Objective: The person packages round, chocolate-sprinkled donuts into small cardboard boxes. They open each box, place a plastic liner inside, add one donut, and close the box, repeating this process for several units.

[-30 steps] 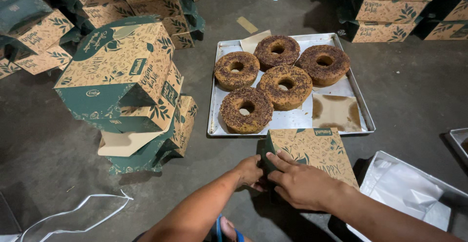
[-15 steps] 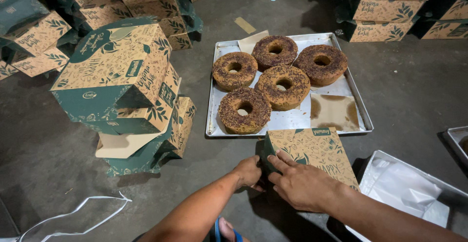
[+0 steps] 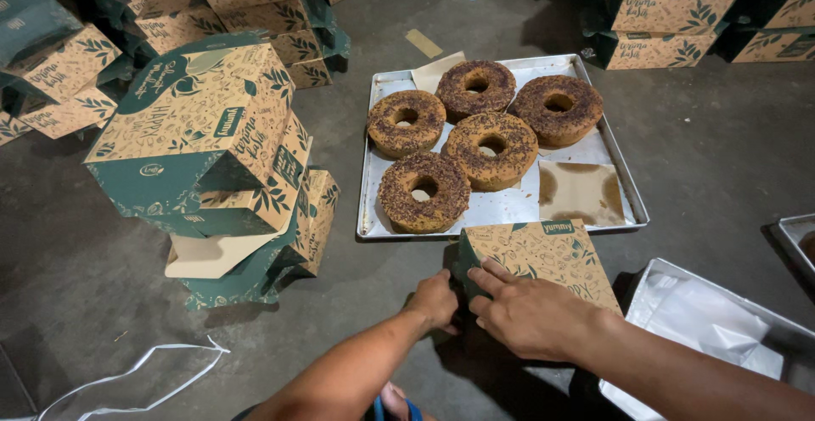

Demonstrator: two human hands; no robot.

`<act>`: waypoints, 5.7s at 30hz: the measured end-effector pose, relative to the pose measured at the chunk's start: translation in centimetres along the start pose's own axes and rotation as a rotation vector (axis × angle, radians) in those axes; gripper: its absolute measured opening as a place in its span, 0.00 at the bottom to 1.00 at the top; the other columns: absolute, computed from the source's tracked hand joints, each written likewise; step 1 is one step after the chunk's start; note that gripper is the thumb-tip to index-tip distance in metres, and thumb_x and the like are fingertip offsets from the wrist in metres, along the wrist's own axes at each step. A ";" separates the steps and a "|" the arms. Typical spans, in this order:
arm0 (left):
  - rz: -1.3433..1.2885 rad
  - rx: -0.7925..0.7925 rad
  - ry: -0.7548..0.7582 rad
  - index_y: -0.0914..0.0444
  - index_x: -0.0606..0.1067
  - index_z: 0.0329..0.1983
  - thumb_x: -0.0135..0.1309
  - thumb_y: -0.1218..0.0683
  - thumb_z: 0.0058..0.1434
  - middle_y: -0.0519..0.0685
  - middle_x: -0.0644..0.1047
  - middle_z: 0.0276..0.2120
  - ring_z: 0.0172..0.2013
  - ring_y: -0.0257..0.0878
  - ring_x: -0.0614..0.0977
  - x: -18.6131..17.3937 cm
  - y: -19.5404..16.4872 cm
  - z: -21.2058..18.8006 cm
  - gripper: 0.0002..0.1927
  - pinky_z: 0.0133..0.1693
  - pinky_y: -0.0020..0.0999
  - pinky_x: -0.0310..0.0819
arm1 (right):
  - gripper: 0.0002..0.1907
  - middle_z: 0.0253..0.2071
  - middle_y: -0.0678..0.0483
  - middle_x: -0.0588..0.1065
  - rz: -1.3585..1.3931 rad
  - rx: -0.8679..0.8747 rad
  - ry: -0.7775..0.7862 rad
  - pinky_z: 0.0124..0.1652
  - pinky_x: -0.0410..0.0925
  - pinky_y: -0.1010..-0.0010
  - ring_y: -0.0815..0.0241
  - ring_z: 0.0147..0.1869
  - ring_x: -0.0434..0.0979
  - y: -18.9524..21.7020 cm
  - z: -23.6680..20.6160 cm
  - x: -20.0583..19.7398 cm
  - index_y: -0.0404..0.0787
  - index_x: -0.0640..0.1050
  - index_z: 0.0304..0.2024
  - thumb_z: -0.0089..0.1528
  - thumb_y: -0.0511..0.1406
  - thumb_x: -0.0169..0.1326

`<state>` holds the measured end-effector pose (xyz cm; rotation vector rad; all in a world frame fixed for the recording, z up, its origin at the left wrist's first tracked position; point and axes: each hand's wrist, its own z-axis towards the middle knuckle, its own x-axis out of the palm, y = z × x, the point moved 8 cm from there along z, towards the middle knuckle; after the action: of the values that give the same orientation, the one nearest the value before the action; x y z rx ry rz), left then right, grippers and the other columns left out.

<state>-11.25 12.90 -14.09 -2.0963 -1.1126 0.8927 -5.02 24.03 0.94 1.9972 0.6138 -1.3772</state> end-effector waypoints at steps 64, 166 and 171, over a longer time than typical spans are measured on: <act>0.140 0.380 0.119 0.66 0.55 0.75 0.48 0.69 0.55 0.60 0.77 0.56 0.57 0.43 0.79 1.0 1.7 4.3 0.42 0.56 0.32 0.74 | 0.22 0.75 0.33 0.53 -0.366 0.288 0.270 0.67 0.55 0.46 0.25 0.79 0.42 1.2 4.4 5.1 0.36 0.76 0.60 0.69 0.39 0.42; 0.017 -0.018 -0.175 0.64 0.70 0.61 0.44 0.36 0.68 0.59 0.79 0.54 0.56 0.52 0.80 -0.8 3.3 2.4 0.31 0.57 0.45 0.71 | 0.20 0.24 0.46 0.71 1.645 1.034 -0.685 0.23 0.59 0.58 0.52 0.22 0.64 -16.2 -4.9 18.5 0.33 0.78 0.45 0.69 0.44 0.46; -0.187 -0.135 0.080 0.61 0.75 0.61 0.37 0.35 0.67 0.56 0.81 0.54 0.54 0.48 0.83 -6.2 4.3 1.5 0.33 0.55 0.46 0.76 | 0.20 0.20 0.46 0.68 1.653 0.894 -0.396 0.19 0.55 0.58 0.52 0.18 0.62 -12.1 -0.3 17.8 0.30 0.75 0.40 0.69 0.43 0.48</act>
<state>-13.13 5.81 -16.46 -2.0731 -1.3330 0.6566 -6.91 33.02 -18.52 1.6741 -1.7344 -0.7832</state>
